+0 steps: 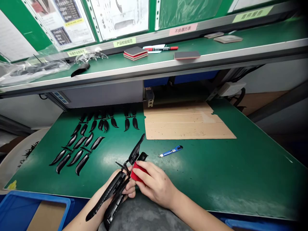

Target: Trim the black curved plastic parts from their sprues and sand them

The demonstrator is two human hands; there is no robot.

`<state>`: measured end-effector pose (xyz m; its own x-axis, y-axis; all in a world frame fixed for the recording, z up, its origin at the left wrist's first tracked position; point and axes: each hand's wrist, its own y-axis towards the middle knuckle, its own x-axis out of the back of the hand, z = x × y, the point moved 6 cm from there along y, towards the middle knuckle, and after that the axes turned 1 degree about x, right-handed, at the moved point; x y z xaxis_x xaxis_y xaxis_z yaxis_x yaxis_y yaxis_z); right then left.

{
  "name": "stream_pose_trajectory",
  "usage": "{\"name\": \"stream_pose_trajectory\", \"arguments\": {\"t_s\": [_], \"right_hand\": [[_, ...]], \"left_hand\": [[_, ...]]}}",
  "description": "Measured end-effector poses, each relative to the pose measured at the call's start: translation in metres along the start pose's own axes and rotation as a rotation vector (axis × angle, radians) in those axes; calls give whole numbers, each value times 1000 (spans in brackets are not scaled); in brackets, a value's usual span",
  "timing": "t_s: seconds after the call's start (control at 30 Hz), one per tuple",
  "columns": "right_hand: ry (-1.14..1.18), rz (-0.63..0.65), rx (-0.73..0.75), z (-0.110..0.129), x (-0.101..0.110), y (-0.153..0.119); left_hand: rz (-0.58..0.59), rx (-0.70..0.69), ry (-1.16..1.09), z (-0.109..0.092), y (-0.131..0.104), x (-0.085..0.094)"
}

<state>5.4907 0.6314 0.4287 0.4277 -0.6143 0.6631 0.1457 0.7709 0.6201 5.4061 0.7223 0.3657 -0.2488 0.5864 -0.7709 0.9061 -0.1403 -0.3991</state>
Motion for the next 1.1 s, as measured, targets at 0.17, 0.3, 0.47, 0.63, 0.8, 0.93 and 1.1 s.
{"name": "stream_pose_trajectory", "arguments": {"t_s": [0.17,0.3,0.47,0.63,0.8,0.93,1.1], "right_hand": [[-12,-6,-22,-2,-2,1],[17,-28,-46,-23,-3,3],[444,-266,-485,-59,0,-12],[653,-198,-427,-21,-11,-13],[488,-125,-292,-11,-13,-4],[605,-264,-407,-24,-11,-9],[1156,-278,-680,-26,-33,-13]], "left_hand": [[3,8,-12,1,0,1],[1,-25,-32,-4,-3,-2],[35,-49,4,-10,-3,-9],[-104,-58,20,-9,3,0],[-193,-64,6,-9,5,4],[-154,-37,-9,-10,6,2],[-80,-49,43,-9,8,0]]}}
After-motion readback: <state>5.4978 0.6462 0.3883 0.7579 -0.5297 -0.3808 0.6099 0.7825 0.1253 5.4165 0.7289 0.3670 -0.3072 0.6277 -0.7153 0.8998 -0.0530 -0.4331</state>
